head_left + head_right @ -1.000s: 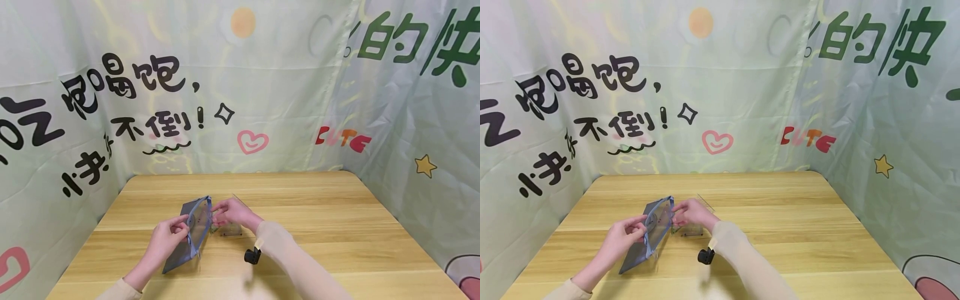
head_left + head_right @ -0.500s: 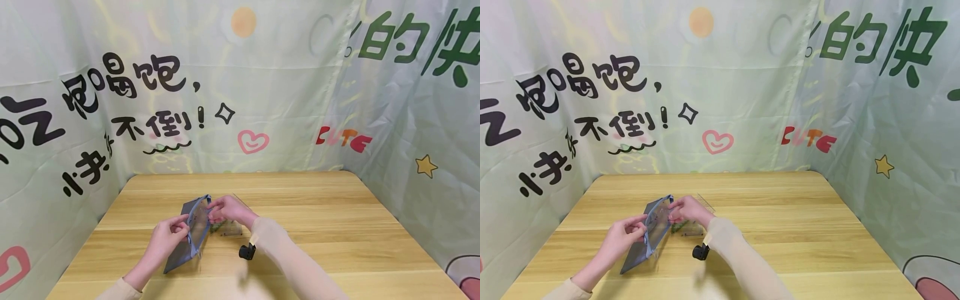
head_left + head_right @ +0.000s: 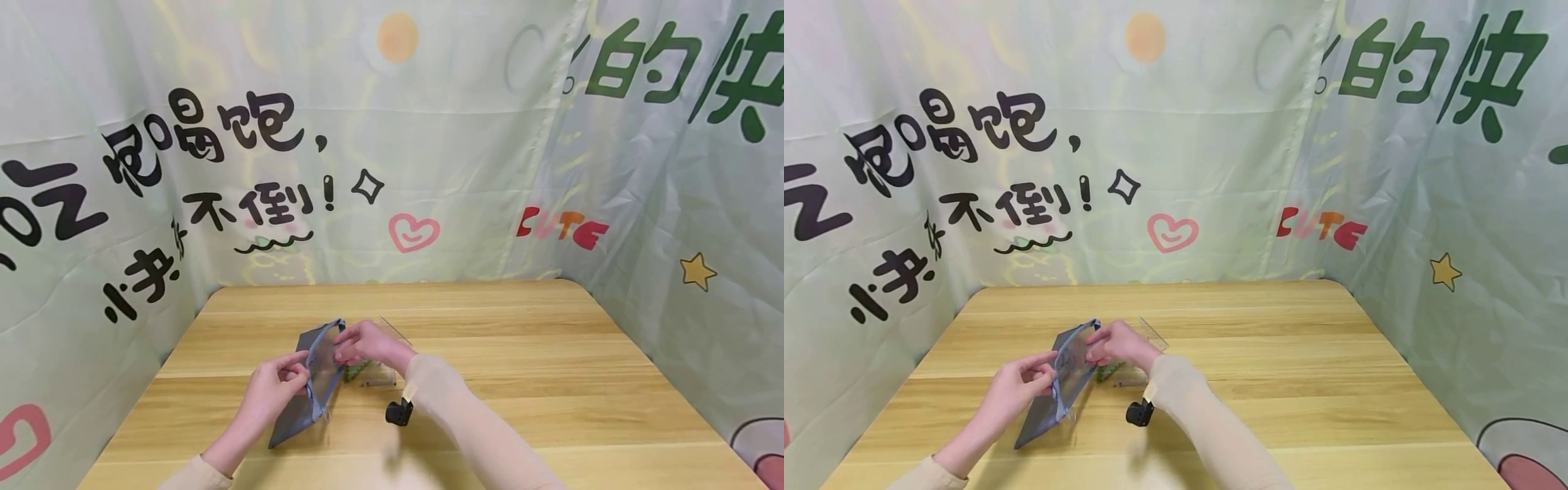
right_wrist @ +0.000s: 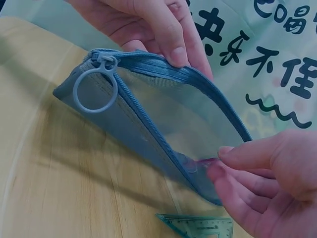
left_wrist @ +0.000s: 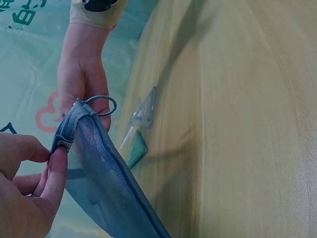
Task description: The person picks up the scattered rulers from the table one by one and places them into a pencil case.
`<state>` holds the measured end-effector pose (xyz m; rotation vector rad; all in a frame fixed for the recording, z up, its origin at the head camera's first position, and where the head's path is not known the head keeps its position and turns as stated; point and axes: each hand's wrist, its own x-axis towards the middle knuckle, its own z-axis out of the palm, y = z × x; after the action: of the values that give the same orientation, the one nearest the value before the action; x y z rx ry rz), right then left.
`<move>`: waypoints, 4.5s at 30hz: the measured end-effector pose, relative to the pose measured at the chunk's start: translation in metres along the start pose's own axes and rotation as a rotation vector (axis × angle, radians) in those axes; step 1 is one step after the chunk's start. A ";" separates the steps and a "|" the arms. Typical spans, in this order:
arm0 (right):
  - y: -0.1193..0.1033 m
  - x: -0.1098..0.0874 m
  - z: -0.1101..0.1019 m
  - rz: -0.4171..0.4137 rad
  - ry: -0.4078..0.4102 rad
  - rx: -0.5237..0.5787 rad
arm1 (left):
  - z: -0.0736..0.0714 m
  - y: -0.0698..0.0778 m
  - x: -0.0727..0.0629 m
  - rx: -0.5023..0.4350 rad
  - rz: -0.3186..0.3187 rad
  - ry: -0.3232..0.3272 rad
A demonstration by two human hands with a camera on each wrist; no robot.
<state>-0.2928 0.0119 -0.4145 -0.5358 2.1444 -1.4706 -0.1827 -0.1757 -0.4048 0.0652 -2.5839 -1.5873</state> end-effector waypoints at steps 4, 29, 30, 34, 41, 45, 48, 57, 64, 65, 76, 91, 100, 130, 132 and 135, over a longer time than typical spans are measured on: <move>-0.001 -0.003 -0.001 -0.025 -0.007 -0.064 | 0.001 -0.002 0.001 -0.009 0.005 -0.004; 0.009 -0.010 -0.016 -0.086 0.068 -0.143 | 0.001 -0.002 0.002 -0.035 -0.004 0.003; 0.009 -0.011 -0.017 -0.087 0.070 -0.138 | 0.001 -0.002 0.002 -0.040 -0.006 0.004; 0.009 -0.011 -0.017 -0.093 0.076 -0.120 | -0.001 -0.002 0.003 -0.049 -0.012 0.008; 0.012 -0.012 -0.020 -0.098 0.097 -0.144 | -0.001 -0.003 0.004 -0.052 -0.009 0.007; 0.015 -0.012 -0.023 -0.081 0.108 -0.148 | -0.002 -0.003 0.004 -0.056 -0.007 0.008; 0.016 -0.013 -0.026 -0.070 0.106 -0.137 | -0.002 -0.003 0.004 -0.058 -0.007 0.009; 0.021 -0.012 -0.033 -0.086 0.117 -0.126 | -0.001 -0.004 0.004 -0.062 -0.007 0.008; 0.023 -0.013 -0.039 -0.100 0.128 -0.145 | -0.002 -0.005 0.004 -0.064 -0.014 0.007; 0.024 -0.013 -0.040 -0.103 0.130 -0.149 | -0.002 -0.005 0.004 -0.065 -0.016 0.006; 0.029 -0.016 -0.050 -0.112 0.148 -0.158 | -0.002 -0.004 0.004 -0.065 -0.017 0.008; 0.040 -0.017 -0.058 -0.163 0.165 -0.187 | -0.002 -0.004 0.004 -0.059 -0.011 0.003; 0.044 -0.023 -0.060 -0.155 0.133 -0.195 | -0.001 -0.006 0.005 -0.052 -0.006 0.003; 0.061 -0.027 -0.064 -0.183 0.039 -0.275 | -0.001 -0.004 0.004 -0.036 -0.015 0.005; 0.063 -0.027 -0.064 -0.186 0.038 -0.280 | -0.001 -0.004 0.004 -0.033 -0.015 0.004; 0.065 -0.026 -0.064 -0.188 0.033 -0.284 | -0.001 -0.004 0.004 -0.030 -0.015 0.002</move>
<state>-0.3128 0.0969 -0.4518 -0.8388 2.4006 -1.2806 -0.1862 -0.1790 -0.4078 0.0845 -2.5631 -1.6300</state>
